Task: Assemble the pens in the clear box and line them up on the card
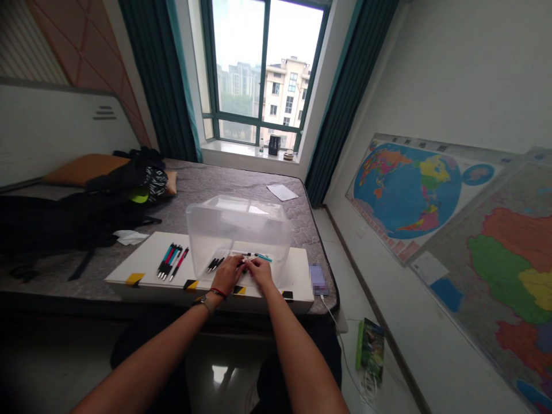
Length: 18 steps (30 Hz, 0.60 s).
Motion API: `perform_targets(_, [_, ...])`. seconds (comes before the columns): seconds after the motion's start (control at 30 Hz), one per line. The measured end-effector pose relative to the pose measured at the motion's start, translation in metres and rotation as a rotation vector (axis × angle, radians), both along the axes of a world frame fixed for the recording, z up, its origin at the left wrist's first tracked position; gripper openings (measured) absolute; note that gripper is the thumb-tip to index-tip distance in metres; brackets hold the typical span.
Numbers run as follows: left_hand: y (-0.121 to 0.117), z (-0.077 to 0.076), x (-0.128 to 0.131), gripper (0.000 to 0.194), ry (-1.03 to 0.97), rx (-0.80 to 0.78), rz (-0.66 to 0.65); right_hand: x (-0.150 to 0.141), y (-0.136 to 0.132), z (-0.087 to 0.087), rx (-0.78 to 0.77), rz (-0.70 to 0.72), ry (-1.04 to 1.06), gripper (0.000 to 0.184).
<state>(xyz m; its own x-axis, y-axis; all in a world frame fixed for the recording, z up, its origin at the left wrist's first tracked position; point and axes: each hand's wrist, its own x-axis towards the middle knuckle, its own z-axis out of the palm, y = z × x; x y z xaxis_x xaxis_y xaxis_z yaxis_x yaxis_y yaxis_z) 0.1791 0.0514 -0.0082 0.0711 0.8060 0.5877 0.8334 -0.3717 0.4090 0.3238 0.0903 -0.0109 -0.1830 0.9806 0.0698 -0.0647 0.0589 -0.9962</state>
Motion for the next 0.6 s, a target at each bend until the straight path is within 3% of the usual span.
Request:
perform_targets(0.23, [0.000,0.004,0.001,0.020,0.012,0.007,-0.016,-0.001,-0.001,-0.002,-0.094,-0.060,0.137,0.039])
perform_targets(0.43, [0.004,-0.003,-0.001,0.025,-0.169,-0.006,0.160,0.002,-0.003,0.006,-0.283,-0.150,0.448,0.052])
perform_targets(0.6, [0.005,-0.004,-0.002,0.025,-0.255,-0.012,0.219,0.007,-0.003,0.009,-0.325,-0.164,0.568,0.056])
